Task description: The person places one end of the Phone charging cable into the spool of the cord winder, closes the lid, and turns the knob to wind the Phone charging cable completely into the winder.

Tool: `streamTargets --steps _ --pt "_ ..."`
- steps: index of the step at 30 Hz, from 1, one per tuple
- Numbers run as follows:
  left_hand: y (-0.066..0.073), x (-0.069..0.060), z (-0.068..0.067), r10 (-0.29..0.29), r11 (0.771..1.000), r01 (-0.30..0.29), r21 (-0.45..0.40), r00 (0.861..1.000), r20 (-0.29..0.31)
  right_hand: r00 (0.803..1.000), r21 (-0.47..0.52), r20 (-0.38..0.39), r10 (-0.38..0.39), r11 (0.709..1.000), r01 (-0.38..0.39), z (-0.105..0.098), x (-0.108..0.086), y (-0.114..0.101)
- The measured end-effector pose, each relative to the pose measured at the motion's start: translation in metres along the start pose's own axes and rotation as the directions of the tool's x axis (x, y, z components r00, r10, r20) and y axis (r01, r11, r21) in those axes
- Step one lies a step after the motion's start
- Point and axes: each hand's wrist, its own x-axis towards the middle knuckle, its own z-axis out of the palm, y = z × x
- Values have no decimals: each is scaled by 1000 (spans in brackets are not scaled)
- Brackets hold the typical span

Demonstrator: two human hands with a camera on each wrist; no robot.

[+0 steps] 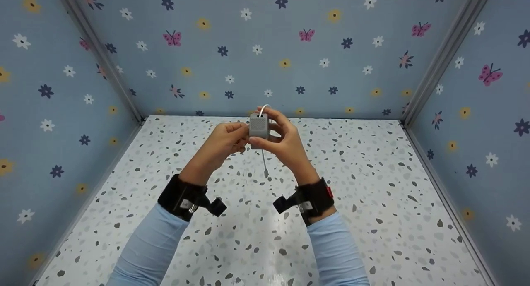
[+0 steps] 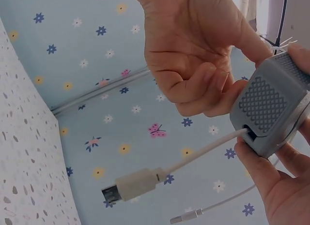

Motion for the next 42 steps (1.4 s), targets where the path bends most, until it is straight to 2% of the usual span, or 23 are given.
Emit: streamTargets --steps 4,11,15,17,20,21,23,24,25,28,29,30,31,32,33,34,35,37,38,39,40,41,42 --pt "2 0 -1 32 999 -32 12 999 11 1000 7 2 -3 1000 3 0 0 0" --pt "0 -1 -3 170 985 -170 29 985 14 1000 19 -2 -13 1000 13 -1 0 -1" --pt "-1 -2 -2 276 951 -271 147 961 -17 1000 43 -4 -10 999 11 -1 1 -1" --pt "-3 -2 -2 348 912 -330 245 937 -31 1000 50 -4 -3 999 4 -1 2 -1" --pt "-4 -1 -2 470 818 -420 393 882 -34 1000 51 -8 9 999 -9 0 2 -1" --pt "-5 -1 -2 511 777 -449 441 859 -25 1000 47 -10 11 999 -11 0 2 0" --pt "-7 0 -1 599 676 -508 533 801 4 1000 36 -14 13 999 -12 0 2 1" --pt "-7 0 -1 639 623 -533 572 769 22 1000 36 -14 10 999 -9 0 2 2" --pt "-8 1 0 681 557 -555 617 731 43 1000 35 -15 6 999 -5 -1 2 2" --pt "-11 3 1 799 330 -584 742 591 110 1000 36 -17 -3 999 3 -1 3 4" --pt "-12 4 2 825 267 -580 769 550 129 1000 38 -19 -4 999 5 -1 3 4" --pt "-13 4 2 842 227 -578 784 521 139 1000 37 -20 -5 999 6 -1 3 4" --pt "-14 5 3 850 212 -580 786 506 145 1000 34 -23 -5 999 6 -1 3 5" --pt "-14 4 3 846 225 -587 777 514 143 1000 29 -24 -5 1000 6 -1 3 5" --pt "-14 3 2 829 263 -600 756 541 140 1000 23 -24 -6 1000 7 -2 3 5" --pt "-14 3 2 801 335 -614 715 585 127 1000 19 -28 -6 1000 7 -2 2 5" --pt "-13 2 1 760 424 -616 664 640 109 1000 14 -30 -8 1000 8 -2 2 5" --pt "-12 1 -1 648 608 -575 548 758 76 999 8 -35 -10 1000 11 -4 1 5" --pt "-11 1 -2 585 687 -536 491 808 64 999 6 -37 -13 1000 13 -4 1 5" --pt "-10 1 -3 527 753 -495 434 848 54 999 5 -40 -14 1000 14 -4 1 4" --pt "-9 1 -3 469 810 -449 377 882 42 999 5 -45 -13 1000 13 -5 0 4" --pt "-8 1 -4 415 858 -403 319 909 32 999 4 -45 -12 1000 12 -5 0 3" --pt "-7 1 -3 368 897 -361 256 929 23 999 3 -46 -10 1000 10 -5 1 3"
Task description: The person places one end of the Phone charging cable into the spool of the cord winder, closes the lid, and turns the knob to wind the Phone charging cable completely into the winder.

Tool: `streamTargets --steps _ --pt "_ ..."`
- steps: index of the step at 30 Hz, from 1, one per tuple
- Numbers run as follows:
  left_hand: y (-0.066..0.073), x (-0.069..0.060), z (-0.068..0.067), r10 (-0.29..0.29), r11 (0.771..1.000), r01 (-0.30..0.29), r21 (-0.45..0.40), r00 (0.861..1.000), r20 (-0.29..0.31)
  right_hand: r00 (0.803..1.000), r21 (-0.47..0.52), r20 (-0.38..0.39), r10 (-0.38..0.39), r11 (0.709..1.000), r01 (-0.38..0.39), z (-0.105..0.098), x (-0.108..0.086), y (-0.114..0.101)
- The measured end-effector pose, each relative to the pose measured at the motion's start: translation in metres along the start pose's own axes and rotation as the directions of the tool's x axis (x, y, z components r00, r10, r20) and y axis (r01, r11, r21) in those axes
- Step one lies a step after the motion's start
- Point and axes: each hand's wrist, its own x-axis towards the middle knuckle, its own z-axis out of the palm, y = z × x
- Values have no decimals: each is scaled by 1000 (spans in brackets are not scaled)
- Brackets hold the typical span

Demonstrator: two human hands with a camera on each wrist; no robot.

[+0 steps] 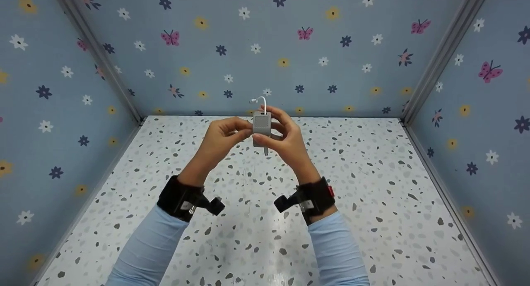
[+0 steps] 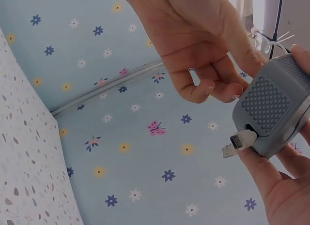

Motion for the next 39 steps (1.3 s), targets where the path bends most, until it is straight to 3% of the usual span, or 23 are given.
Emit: streamTargets --steps 2,6,10,13,15,18,23,26,32,39 --pt "1 1 1 -83 989 81 -126 997 -5 1000 -2 -1 3 1000 -3 0 0 -1" --pt "1 2 6 -208 926 186 -329 978 -31 1000 3 2 8 1000 -8 2 0 0" --pt "1 2 6 -294 894 274 -355 956 -2 1000 11 8 1 1000 -1 1 -1 2" --pt "3 2 4 -331 891 327 -315 943 43 1000 10 19 -6 1000 6 1 -2 2" --pt "4 2 3 -332 892 336 -303 941 67 1000 9 27 -6 1000 5 1 -2 1" --pt "4 1 1 -304 902 314 -295 949 79 1000 7 30 -6 1000 6 1 -3 1" --pt "3 0 0 -210 926 220 -307 975 68 999 15 45 -19 1000 18 0 -3 1" --pt "2 0 -1 -169 940 176 -291 984 48 998 3 54 -32 999 32 0 -3 1" --pt "0 0 0 -134 981 132 -142 991 -8 998 -40 47 -42 998 44 0 -3 3" --pt "-3 -2 2 -49 999 48 -25 999 -23 1000 -7 7 -28 1000 29 0 -2 3"
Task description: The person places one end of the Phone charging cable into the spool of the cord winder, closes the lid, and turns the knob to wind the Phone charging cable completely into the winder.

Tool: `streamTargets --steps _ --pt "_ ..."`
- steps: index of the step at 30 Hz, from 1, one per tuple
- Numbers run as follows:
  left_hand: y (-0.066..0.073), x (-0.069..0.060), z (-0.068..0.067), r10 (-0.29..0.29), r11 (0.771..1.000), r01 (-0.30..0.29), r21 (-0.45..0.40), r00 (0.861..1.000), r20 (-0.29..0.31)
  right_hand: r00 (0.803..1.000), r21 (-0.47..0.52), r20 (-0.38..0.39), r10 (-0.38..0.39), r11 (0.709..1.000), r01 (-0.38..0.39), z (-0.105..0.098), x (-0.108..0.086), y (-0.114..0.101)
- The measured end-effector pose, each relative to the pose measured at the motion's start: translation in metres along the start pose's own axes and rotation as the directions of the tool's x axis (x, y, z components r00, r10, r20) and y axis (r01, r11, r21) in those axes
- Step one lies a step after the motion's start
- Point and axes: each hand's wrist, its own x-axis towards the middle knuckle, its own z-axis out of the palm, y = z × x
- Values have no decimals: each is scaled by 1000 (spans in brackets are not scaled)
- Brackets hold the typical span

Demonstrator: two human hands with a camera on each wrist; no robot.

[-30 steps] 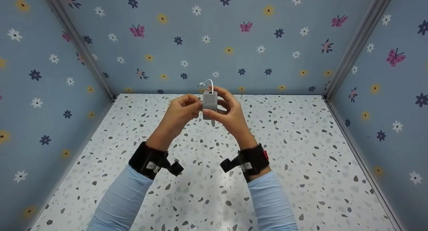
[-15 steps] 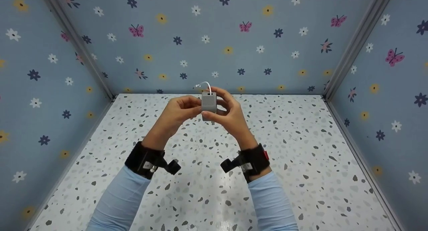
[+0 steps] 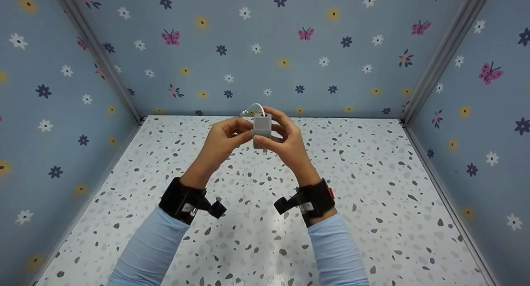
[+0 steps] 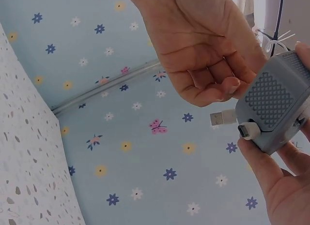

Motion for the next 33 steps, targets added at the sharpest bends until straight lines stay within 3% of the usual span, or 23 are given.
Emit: streamTargets --steps 6,13,16,20,23,25,28,31,33 --pt "-4 -1 -3 51 998 -52 -25 998 -44 1000 14 21 -13 1000 12 2 1 -1" --pt "-3 -3 -4 93 995 -93 -21 995 29 1000 21 27 3 1000 -3 2 0 1" --pt "-3 -4 -3 66 996 -64 -64 997 30 999 17 37 4 1000 -4 2 1 1" --pt "-3 -4 -1 -10 983 13 -184 1000 16 999 10 44 0 1000 -1 3 1 2" --pt "-4 -4 -1 -14 971 16 -237 1000 6 999 11 41 3 1000 -4 3 1 2" --pt "-7 -4 -2 36 981 -39 -188 999 -18 999 14 37 5 1000 -5 2 0 2" --pt "-12 -4 -3 171 985 -171 6 984 -54 999 16 35 6 1000 -6 2 0 2" --pt "-15 -2 -3 300 935 -280 219 952 -65 999 11 37 3 1000 -4 2 0 2" --pt "-15 -2 -2 332 906 -302 295 942 -54 999 13 35 3 1000 -4 2 0 2"
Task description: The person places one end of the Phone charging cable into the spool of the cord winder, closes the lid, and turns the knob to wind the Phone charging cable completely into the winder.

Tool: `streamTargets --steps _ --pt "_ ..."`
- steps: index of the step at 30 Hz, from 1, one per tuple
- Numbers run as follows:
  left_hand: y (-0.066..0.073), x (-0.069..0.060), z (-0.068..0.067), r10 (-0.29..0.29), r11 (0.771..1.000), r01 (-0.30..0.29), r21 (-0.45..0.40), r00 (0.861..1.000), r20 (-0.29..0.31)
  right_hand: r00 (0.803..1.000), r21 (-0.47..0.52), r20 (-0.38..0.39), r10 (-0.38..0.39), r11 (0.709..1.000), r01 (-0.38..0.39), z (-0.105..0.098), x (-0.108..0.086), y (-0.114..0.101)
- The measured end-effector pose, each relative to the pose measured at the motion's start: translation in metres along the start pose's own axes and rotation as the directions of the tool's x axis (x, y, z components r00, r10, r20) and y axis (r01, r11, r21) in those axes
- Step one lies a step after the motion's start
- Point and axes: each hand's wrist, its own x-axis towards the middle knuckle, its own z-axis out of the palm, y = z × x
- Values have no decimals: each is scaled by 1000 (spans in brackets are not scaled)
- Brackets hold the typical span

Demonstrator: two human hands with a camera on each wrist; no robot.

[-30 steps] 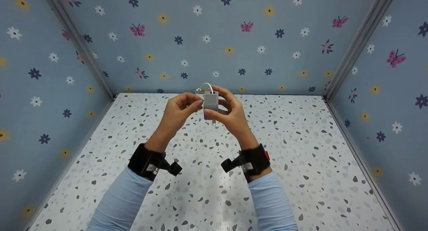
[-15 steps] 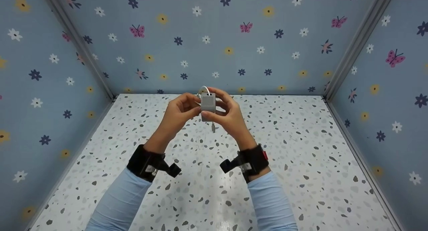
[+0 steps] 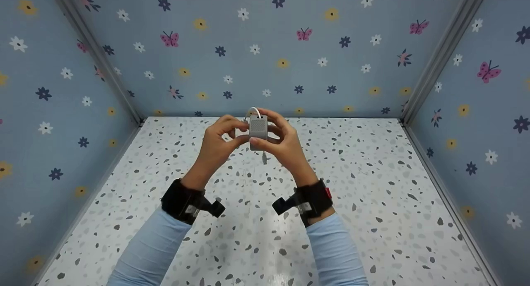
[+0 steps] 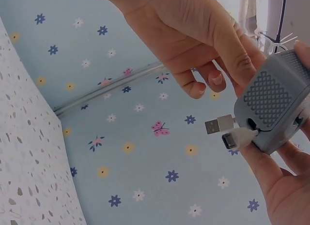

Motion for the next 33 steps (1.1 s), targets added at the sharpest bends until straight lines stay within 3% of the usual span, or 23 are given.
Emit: streamTargets --steps 2,4,6,8,12,16,21,23,24,25,26,27,28,30,32,33 --pt "1 0 1 -11 1000 10 24 1000 11 1000 4 -6 -2 1000 2 0 0 1" --pt "2 1 3 -59 998 59 0 998 28 1000 8 -11 -4 1000 4 0 0 1" --pt "3 1 4 -135 988 139 -73 989 57 1000 5 -14 -11 1000 11 0 0 1" --pt "6 2 5 -221 957 234 -172 971 93 1000 0 -16 -11 1000 11 0 0 2" --pt "14 6 5 -383 842 423 -334 906 182 1000 -12 -13 -4 1000 4 1 -2 4" --pt "18 10 5 -493 722 552 -416 833 250 1000 -15 -8 -13 1000 13 2 -4 6" --pt "19 11 5 -570 536 663 -522 741 355 999 6 33 -43 999 42 4 -4 8" --pt "19 10 4 -577 474 683 -556 718 390 998 9 50 -46 999 46 5 -4 7" --pt "18 9 4 -573 456 683 -570 715 399 997 9 55 -45 999 45 5 -4 7" --pt "18 8 3 -566 456 677 -578 722 398 998 12 57 -40 999 39 5 -5 7" --pt "18 7 3 -552 474 663 -580 737 391 998 13 55 -35 999 35 5 -5 6" --pt "17 6 3 -531 509 641 -575 759 376 998 15 51 -29 999 28 5 -5 6" --pt "16 5 3 -505 558 610 -562 788 354 999 17 45 -22 1000 21 4 -5 5" --pt "15 3 3 -434 691 514 -508 857 278 999 16 33 -12 1000 11 4 -5 4" --pt "11 1 3 -310 850 354 -391 935 173 1000 6 21 -7 1000 7 4 -5 4" --pt "8 0 3 -224 918 251 -309 967 120 1000 1 16 -5 1000 5 4 -5 3"
